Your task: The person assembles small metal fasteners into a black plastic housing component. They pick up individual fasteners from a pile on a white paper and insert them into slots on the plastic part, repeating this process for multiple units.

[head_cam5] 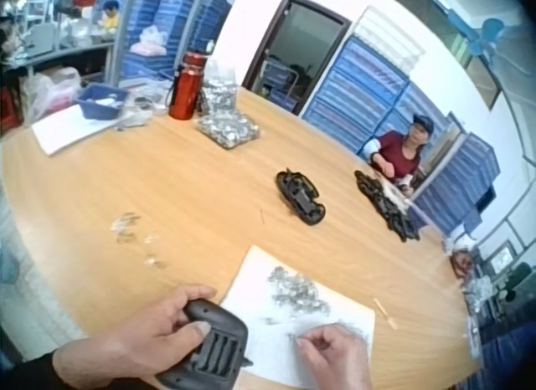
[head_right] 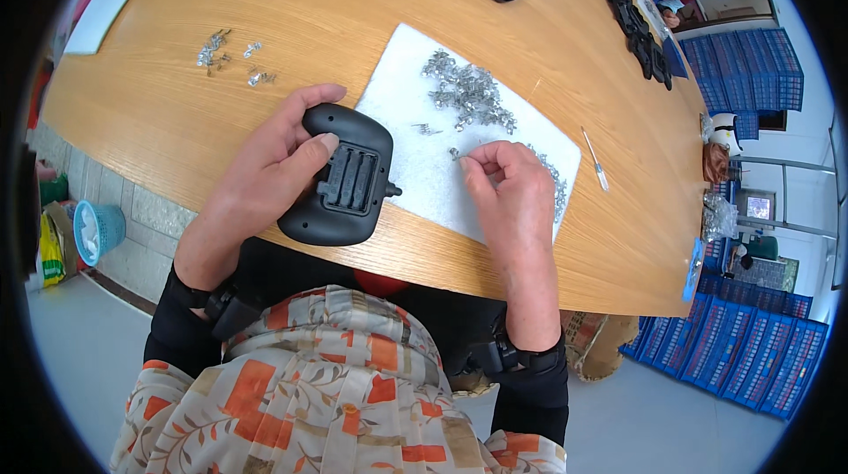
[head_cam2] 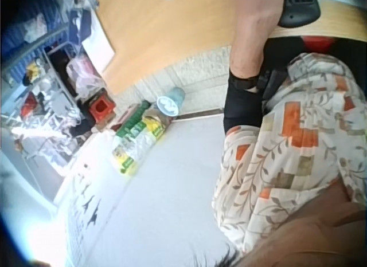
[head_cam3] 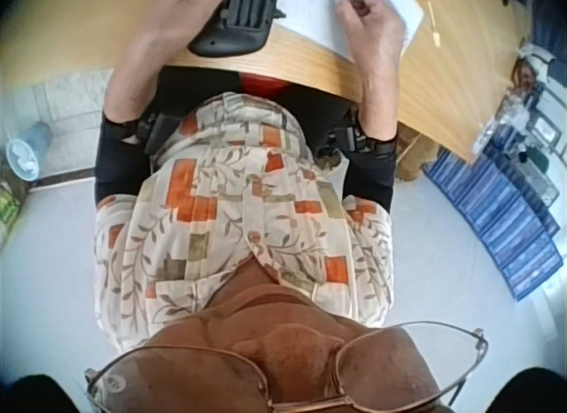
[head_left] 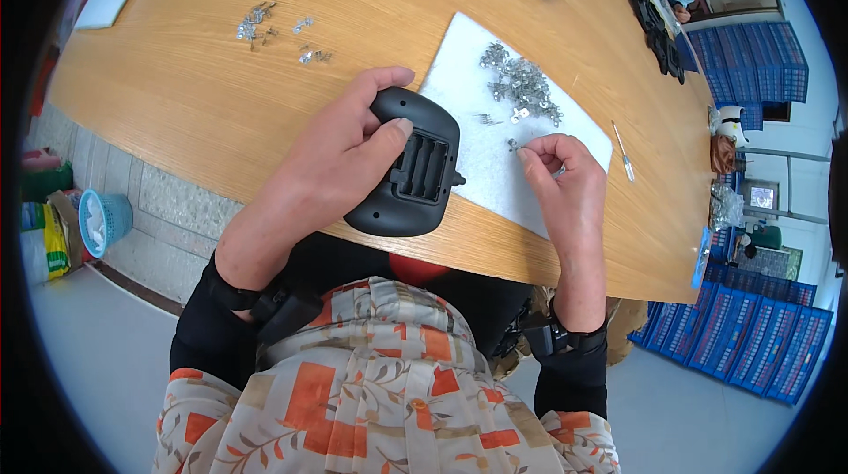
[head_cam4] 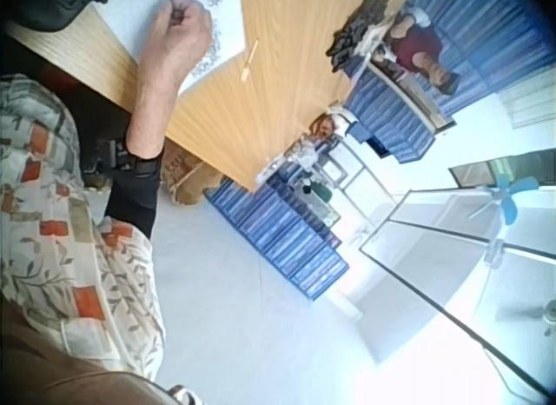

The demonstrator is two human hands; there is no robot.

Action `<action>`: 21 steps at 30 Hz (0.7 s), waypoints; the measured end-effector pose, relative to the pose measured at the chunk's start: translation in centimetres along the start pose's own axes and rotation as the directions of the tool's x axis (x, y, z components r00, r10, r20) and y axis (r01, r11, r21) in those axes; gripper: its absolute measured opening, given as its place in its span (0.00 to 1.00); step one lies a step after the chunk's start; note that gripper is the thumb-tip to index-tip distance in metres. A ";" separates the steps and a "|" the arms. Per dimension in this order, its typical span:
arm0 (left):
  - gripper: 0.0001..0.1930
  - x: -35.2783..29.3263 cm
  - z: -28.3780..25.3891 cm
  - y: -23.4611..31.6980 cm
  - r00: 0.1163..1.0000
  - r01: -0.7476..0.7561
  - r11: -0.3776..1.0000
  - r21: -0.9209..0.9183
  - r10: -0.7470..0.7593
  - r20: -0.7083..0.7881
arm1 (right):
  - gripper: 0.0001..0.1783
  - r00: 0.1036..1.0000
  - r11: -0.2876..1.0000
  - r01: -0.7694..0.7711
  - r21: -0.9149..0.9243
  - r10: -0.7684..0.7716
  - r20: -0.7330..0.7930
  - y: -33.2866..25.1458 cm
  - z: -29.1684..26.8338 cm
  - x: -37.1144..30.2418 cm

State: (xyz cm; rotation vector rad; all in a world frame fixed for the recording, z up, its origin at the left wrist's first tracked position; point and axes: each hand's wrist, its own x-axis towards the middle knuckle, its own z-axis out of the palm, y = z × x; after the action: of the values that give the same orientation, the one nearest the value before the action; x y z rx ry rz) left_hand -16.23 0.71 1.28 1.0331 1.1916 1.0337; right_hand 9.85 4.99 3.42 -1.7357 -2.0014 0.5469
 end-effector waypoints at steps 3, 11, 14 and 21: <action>0.24 0.1 0.0 0.1 1.000 0.009 1.000 0.002 -0.009 0.014 | 0.06 0.999 1.000 0.011 0.000 -0.011 -0.032 -0.3 -0.4 0.6; 0.23 0.1 0.0 -1.1 0.999 -0.035 0.999 -0.034 0.035 -0.004 | 0.06 0.942 0.942 0.335 -0.020 -0.335 0.016 -3.1 0.4 2.8; 0.23 0.4 -0.2 -0.6 0.999 -0.037 0.999 0.026 0.036 0.038 | 0.06 0.949 0.952 0.300 0.057 -0.304 0.081 -6.1 1.2 4.3; 0.21 0.1 -0.6 -1.4 0.989 -0.124 0.992 -0.017 0.125 0.081 | 0.07 0.806 0.868 0.476 0.141 -0.495 0.325 -13.0 5.1 10.7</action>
State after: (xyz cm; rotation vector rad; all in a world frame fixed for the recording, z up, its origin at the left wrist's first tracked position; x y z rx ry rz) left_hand -16.76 0.54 -0.17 1.1411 1.0640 1.0840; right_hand -4.93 13.76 7.16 -1.0655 -2.5355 0.7582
